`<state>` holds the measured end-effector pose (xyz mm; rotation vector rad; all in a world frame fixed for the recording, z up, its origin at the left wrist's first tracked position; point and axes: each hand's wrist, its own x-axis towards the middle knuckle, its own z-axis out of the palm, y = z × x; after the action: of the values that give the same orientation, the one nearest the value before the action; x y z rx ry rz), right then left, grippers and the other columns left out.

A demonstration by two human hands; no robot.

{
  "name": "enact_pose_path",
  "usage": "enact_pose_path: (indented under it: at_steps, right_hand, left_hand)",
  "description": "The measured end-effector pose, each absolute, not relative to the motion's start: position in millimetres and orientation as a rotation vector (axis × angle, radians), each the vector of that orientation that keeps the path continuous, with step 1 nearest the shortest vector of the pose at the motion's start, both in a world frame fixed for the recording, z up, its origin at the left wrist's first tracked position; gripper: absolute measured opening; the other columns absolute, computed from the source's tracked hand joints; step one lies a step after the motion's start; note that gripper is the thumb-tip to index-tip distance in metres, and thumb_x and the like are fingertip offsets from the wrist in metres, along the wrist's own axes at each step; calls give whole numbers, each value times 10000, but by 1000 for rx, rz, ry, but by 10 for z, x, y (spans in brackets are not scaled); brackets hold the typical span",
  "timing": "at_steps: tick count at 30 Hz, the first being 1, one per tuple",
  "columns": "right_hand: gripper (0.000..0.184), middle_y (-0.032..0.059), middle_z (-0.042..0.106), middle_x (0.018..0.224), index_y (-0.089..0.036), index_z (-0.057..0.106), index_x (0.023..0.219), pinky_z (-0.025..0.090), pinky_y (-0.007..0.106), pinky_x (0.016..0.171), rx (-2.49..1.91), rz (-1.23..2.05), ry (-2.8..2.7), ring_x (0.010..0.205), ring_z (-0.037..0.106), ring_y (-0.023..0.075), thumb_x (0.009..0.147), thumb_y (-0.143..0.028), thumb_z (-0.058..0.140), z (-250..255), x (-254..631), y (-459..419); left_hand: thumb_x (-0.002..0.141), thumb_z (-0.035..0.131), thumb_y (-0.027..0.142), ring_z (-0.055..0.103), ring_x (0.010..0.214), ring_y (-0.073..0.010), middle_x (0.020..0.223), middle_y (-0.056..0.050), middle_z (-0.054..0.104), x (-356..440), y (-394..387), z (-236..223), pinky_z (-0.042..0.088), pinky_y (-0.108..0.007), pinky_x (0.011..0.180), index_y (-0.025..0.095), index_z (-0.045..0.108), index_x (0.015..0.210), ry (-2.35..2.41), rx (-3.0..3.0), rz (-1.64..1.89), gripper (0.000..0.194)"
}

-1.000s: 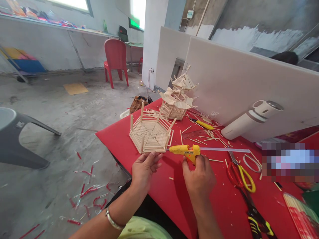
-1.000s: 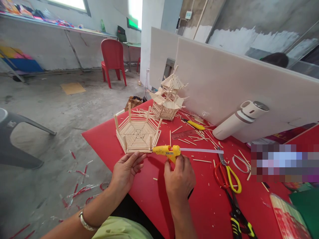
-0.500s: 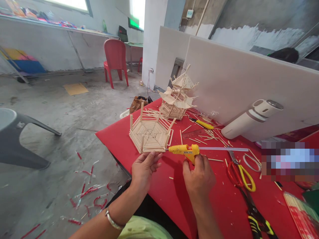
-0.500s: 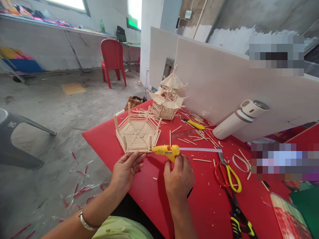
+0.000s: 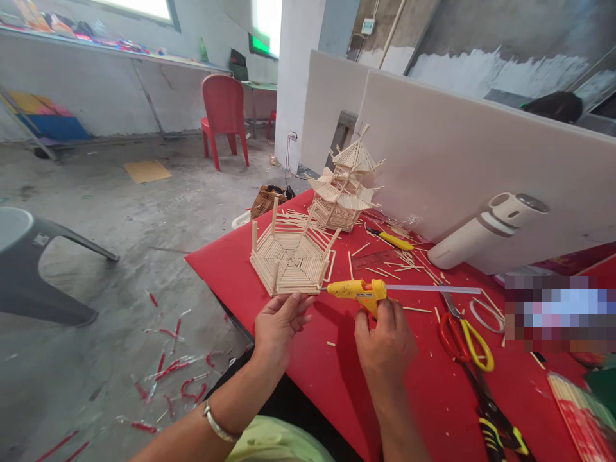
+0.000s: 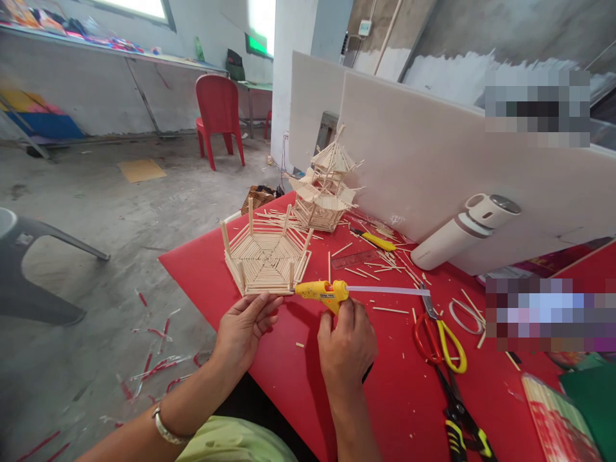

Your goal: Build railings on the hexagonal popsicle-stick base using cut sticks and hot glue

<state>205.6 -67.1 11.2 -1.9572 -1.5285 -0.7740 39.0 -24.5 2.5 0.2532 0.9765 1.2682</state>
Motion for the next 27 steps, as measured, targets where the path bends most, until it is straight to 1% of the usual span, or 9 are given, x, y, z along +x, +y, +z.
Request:
enact_pose_path:
  at_steps: [5,10,14,22,27]
  right_hand:
    - [198,102,699,945,-142,627,1019,444,302,670,-1978,-772,-1503,779,642,222,870,-257,563,98,2054,-672]
    - [194,113,701,964,-136,624,1018,446,306,676,-1955,-768,-1530,803,642,230,872,-245,557,113,2044,-674]
    - [187,110,701,948,-139,624,1016,439,305,667,-1958,-762,-1520,784,641,226,884,-244,544,118,2043,-680]
    - [179,109,702,962,-134,629,1009,436,301,667,-1949,-765,-1523,794,647,226,874,-224,553,96,2054,-674]
    - [192,102,701,944,-135,630,1022,423,295,651,-1972,-732,-1506,797,650,225,877,-226,543,116,2043,-677]
  left_hand:
    - [705,812,186,759,812,-243,864,-126,782,399,-243,34,571,-205,500,116,690,797,977,241,1269,168]
    - [719,799,178,758,825,-248,874,-130,783,400,-246,27,570,-207,499,118,695,814,983,250,1267,153]
    - [724,791,170,758,809,-241,867,-126,782,401,-242,22,572,-211,496,115,700,819,974,251,1276,144]
    - [686,826,192,757,811,-247,840,-126,778,396,-244,26,568,-205,494,113,698,791,969,251,1278,183]
    - [676,839,208,758,810,-245,862,-127,779,397,-241,13,569,-205,497,116,702,803,965,251,1280,209]
